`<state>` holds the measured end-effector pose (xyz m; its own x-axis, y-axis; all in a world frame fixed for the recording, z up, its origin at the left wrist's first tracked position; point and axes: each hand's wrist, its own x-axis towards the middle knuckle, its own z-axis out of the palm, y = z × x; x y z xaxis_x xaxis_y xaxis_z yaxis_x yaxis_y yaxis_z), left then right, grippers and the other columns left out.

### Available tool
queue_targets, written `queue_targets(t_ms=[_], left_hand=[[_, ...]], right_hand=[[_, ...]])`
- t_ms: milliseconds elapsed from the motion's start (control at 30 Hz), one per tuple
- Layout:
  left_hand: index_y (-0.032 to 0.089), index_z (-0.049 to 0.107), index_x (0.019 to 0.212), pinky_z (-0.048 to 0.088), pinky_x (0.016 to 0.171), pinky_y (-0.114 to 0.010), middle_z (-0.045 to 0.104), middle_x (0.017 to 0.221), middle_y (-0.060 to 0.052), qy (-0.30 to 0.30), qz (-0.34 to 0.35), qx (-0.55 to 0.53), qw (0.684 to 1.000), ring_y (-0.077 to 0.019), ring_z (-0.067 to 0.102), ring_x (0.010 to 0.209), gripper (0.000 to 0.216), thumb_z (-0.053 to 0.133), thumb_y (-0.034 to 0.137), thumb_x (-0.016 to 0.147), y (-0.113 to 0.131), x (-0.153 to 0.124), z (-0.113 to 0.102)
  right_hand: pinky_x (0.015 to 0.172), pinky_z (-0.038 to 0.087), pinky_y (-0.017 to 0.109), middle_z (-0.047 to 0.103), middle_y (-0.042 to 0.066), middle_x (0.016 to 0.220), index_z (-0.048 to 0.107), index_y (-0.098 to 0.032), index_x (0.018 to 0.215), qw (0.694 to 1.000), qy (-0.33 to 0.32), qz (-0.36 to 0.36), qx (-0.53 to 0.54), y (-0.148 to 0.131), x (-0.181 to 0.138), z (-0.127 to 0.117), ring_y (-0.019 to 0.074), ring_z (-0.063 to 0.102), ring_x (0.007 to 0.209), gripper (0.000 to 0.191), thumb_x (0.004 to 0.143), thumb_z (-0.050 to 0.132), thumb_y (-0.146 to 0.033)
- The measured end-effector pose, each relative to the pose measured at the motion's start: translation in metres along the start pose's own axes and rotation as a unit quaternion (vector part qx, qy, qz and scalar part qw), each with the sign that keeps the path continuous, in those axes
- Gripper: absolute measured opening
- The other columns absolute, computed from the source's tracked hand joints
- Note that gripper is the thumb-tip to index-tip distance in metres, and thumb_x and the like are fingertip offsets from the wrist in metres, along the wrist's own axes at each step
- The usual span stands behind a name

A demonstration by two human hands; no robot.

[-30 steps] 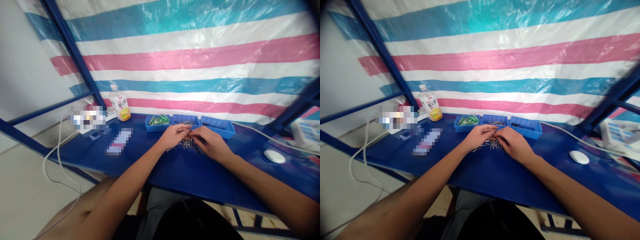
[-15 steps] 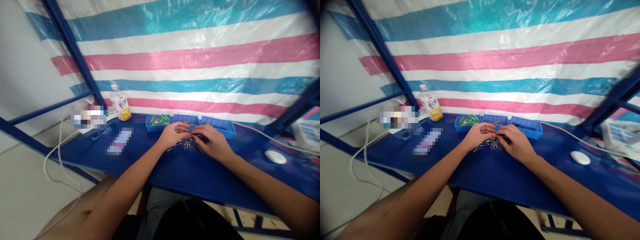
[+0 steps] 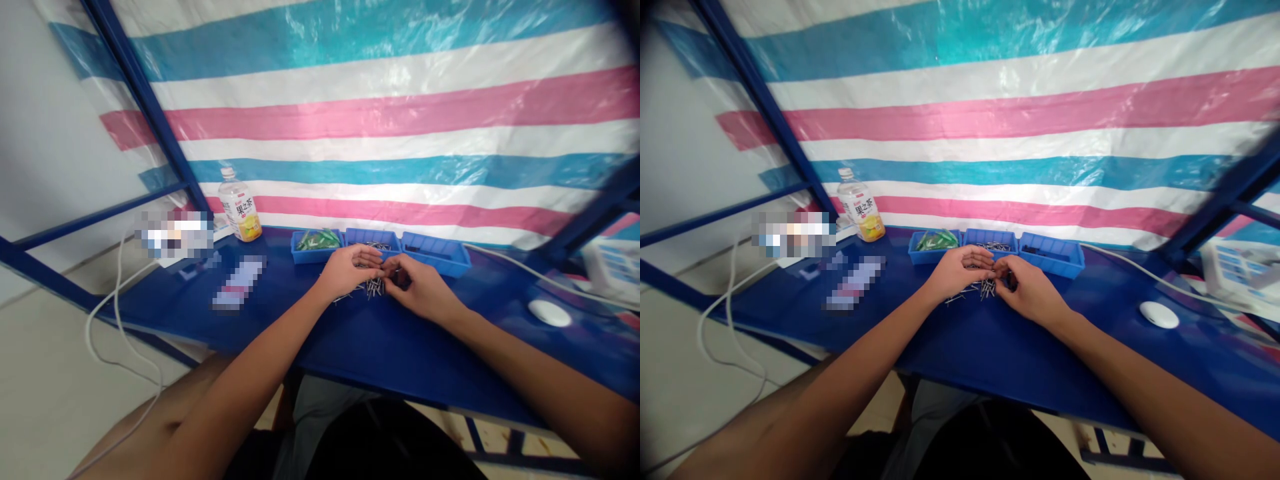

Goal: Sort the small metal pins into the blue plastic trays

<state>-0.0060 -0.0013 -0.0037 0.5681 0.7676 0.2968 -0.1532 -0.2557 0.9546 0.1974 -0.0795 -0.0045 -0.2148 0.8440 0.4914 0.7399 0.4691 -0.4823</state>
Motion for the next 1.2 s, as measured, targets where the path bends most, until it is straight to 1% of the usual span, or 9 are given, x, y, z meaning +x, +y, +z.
queue_targets(t_ms=[167, 400, 467, 567, 700, 900, 967, 1067, 1200], left_hand=[[0.014, 0.073, 0.115, 0.062, 0.098, -0.042, 0.079, 0.111, -0.015, 0.020, 0.013, 0.015, 1.000, -0.0242, 0.077, 0.105, 0.047, 0.094, 0.023, 0.074, 0.000, 0.001, 0.000], [0.018, 0.070, 0.138, 0.057, 0.059, -0.027, 0.081, 0.088, -0.009, -0.012, -0.053, 0.090, 0.994, -0.0175, 0.074, 0.068, 0.047, 0.074, 0.040, 0.096, 0.010, -0.008, 0.002], [0.017, 0.071, 0.136, 0.061, 0.063, -0.029, 0.082, 0.091, -0.010, -0.023, -0.058, 0.089, 0.994, -0.0185, 0.076, 0.071, 0.044, 0.071, 0.037, 0.098, 0.009, -0.009, 0.003], [0.014, 0.078, 0.125, 0.066, 0.082, -0.036, 0.083, 0.101, -0.013, -0.031, -0.039, 0.089, 0.995, -0.0211, 0.080, 0.085, 0.033, 0.070, 0.031, 0.098, 0.005, -0.007, 0.002], [0.017, 0.081, 0.117, 0.063, 0.102, -0.043, 0.082, 0.116, -0.012, -0.024, -0.005, 0.123, 0.992, -0.0254, 0.079, 0.108, 0.027, 0.074, 0.027, 0.093, 0.000, -0.004, -0.002], [0.014, 0.078, 0.108, 0.063, 0.098, -0.042, 0.082, 0.104, -0.011, -0.007, -0.008, 0.095, 0.995, -0.0223, 0.080, 0.099, 0.021, 0.071, 0.009, 0.089, -0.001, -0.003, -0.003], [0.016, 0.074, 0.119, 0.064, 0.094, -0.041, 0.082, 0.103, -0.011, 0.006, -0.016, 0.093, 0.996, -0.0222, 0.080, 0.097, 0.032, 0.074, 0.010, 0.088, 0.000, -0.003, -0.002], [0.019, 0.059, 0.143, 0.064, 0.088, -0.039, 0.080, 0.104, -0.011, 0.035, -0.018, 0.087, 0.995, -0.0229, 0.080, 0.095, 0.062, 0.081, 0.015, 0.085, 0.001, -0.004, -0.001], [0.019, 0.051, 0.151, 0.064, 0.088, -0.040, 0.079, 0.104, -0.011, 0.042, -0.007, 0.090, 0.995, -0.0225, 0.079, 0.092, 0.077, 0.084, 0.013, 0.082, 0.000, -0.004, -0.001]], right_hand=[[0.069, 0.055, 0.033, 0.071, 0.002, 0.092, 0.062, -0.024, 0.126, 1.000, 0.013, -0.023, 0.017, -0.003, 0.002, -0.004, 0.0187, 0.065, 0.071, 0.035, 0.091, 0.063, -0.019], [0.066, 0.055, 0.033, 0.070, 0.003, 0.085, 0.071, -0.024, 0.105, 0.997, 0.069, -0.033, -0.009, -0.003, 0.003, -0.008, 0.0188, 0.065, 0.071, 0.013, 0.095, 0.063, -0.020], [0.068, 0.056, 0.034, 0.072, 0.005, 0.091, 0.072, -0.023, 0.105, 0.997, 0.067, -0.039, -0.008, -0.002, 0.004, -0.007, 0.0193, 0.066, 0.075, 0.010, 0.098, 0.065, -0.024], [0.070, 0.057, 0.035, 0.073, 0.008, 0.103, 0.074, -0.023, 0.103, 0.997, 0.066, -0.042, 0.013, -0.001, 0.004, -0.005, 0.0193, 0.068, 0.078, 0.010, 0.100, 0.066, -0.028], [0.070, 0.059, 0.037, 0.073, 0.009, 0.108, 0.077, -0.023, 0.102, 0.996, 0.077, -0.044, 0.033, 0.002, 0.005, -0.003, 0.0196, 0.068, 0.078, 0.012, 0.099, 0.068, -0.031], [0.081, 0.062, 0.040, 0.075, 0.008, 0.110, 0.079, -0.026, 0.107, 0.995, 0.059, -0.069, 0.034, 0.003, 0.004, -0.002, 0.0244, 0.073, 0.095, 0.014, 0.100, 0.067, -0.030], [0.083, 0.061, 0.040, 0.076, 0.008, 0.110, 0.078, -0.027, 0.107, 0.995, 0.060, -0.070, 0.029, 0.002, 0.004, -0.003, 0.0244, 0.074, 0.096, 0.013, 0.101, 0.066, -0.030], [0.076, 0.061, 0.038, 0.075, 0.007, 0.107, 0.074, -0.026, 0.107, 0.996, 0.062, -0.049, 0.031, 0.000, 0.004, -0.004, 0.0226, 0.072, 0.088, 0.012, 0.101, 0.066, -0.031], [0.073, 0.061, 0.037, 0.072, 0.008, 0.104, 0.071, -0.025, 0.121, 0.996, 0.069, -0.028, 0.047, -0.002, 0.003, -0.005, 0.0235, 0.071, 0.088, 0.023, 0.100, 0.067, -0.033]])
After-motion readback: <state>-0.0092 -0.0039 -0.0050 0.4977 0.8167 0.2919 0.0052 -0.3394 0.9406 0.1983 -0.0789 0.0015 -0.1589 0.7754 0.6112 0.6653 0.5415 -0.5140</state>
